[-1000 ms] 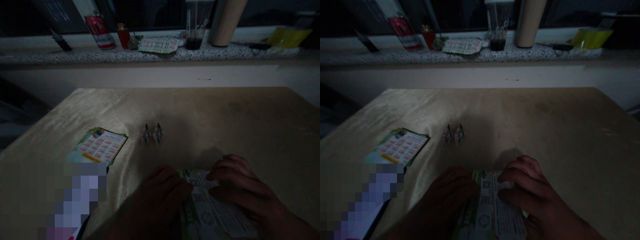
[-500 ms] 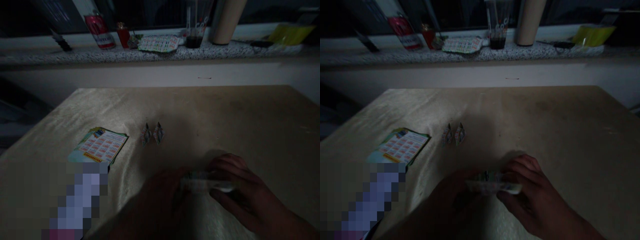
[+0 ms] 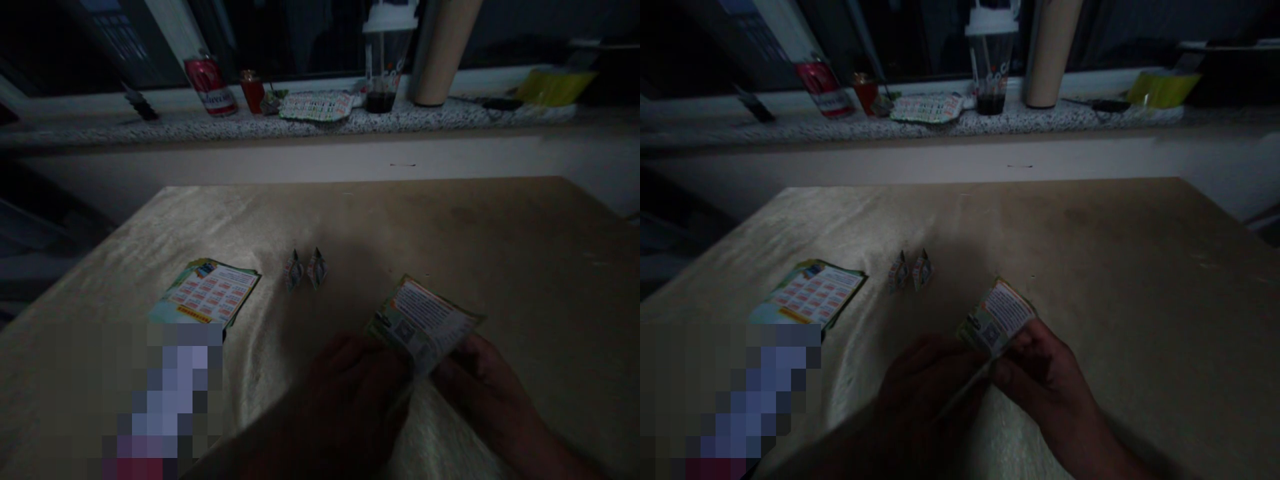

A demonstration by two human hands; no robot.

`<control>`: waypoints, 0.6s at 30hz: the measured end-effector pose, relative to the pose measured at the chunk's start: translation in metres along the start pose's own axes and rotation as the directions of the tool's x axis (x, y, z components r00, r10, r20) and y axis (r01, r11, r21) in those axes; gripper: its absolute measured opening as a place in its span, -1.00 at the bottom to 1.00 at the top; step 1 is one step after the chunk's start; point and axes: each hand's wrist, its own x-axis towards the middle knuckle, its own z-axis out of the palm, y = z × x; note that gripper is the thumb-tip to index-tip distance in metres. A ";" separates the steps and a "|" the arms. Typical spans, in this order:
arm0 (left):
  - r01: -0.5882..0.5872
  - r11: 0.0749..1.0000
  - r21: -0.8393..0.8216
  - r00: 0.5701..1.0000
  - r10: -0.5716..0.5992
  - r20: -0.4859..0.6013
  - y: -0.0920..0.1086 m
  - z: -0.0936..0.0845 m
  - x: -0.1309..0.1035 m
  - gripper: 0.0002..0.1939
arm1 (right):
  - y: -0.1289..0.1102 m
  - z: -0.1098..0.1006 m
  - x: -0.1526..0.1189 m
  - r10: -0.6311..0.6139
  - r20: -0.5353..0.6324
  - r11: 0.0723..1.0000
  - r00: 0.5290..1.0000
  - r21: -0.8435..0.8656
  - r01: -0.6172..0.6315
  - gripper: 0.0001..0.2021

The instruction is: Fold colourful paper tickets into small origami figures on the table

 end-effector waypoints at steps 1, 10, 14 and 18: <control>-0.044 0.999 0.013 0.999 0.044 -0.007 0.002 0.002 0.002 -0.86 | 0.002 0.001 0.000 0.007 0.006 0.998 1.000 0.066 -0.007 -0.67; 0.219 0.952 -0.216 0.955 -0.254 -0.153 0.001 -0.002 -0.010 -0.72 | 0.008 -0.004 0.003 0.128 -0.115 0.974 0.985 0.200 -0.103 -0.76; 0.479 0.846 -0.235 0.872 -0.489 0.016 -0.006 -0.007 -0.007 -0.75 | 0.005 -0.001 0.000 0.188 -0.053 0.978 0.981 0.099 -0.183 -0.77; 0.533 0.732 -0.423 0.835 -0.537 0.123 -0.006 -0.007 0.003 -0.87 | -0.001 0.004 -0.002 0.221 0.099 0.974 0.970 0.021 -0.224 -0.79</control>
